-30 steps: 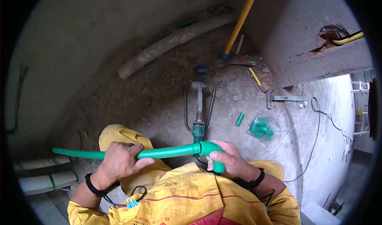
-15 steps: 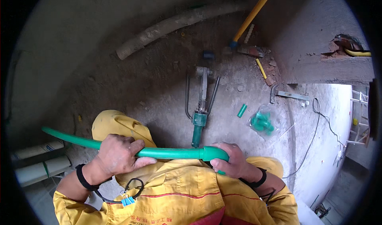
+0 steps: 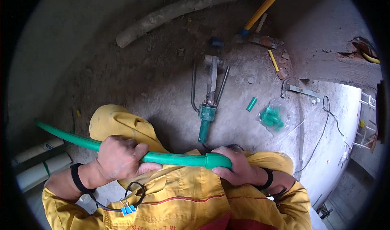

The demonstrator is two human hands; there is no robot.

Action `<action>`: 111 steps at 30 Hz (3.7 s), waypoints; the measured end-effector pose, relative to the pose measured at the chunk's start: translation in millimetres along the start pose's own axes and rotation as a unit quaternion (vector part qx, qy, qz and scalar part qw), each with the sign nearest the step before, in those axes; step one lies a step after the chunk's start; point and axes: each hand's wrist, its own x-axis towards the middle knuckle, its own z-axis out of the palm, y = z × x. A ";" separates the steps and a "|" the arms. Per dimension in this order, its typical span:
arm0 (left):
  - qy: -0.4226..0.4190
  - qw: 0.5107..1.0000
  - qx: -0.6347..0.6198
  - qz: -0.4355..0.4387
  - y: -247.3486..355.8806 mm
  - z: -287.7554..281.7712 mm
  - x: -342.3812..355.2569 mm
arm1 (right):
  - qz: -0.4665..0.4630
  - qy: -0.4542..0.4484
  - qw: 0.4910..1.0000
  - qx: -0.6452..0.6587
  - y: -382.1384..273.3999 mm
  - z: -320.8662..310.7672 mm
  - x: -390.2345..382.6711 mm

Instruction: Connecting and installing green plastic plumbing pipes into wall channels using a heat fusion tool and pipe cutters.

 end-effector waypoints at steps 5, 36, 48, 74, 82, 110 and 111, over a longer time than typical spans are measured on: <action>-0.006 1.000 0.010 -0.012 -0.6 3.7 1.4 | 0.029 -0.009 0.999 0.043 1.6 1.2 2.8; -0.012 1.000 0.021 -0.016 5.1 9.3 3.9 | 0.030 -0.004 1.000 0.006 6.9 3.0 -2.3; -0.019 0.999 0.036 -0.036 18.1 -16.9 20.5 | -0.065 0.026 0.992 -0.101 -6.2 -38.2 5.6; 0.096 0.988 -0.048 -0.110 19.6 -9.5 -4.2 | 0.086 0.482 0.726 0.482 18.9 -202.7 -102.2; 0.070 0.985 0.032 -0.156 -15.9 18.9 -25.3 | 0.111 0.554 0.688 0.455 32.6 -211.2 -102.2; 0.144 0.978 -0.014 0.150 177.3 -97.9 228.4 | -0.365 0.593 0.709 0.113 -361.3 -524.7 -302.8; 0.136 0.985 -0.050 0.093 164.8 -95.9 221.2 | -0.366 0.602 0.705 0.082 -370.2 -537.3 -308.8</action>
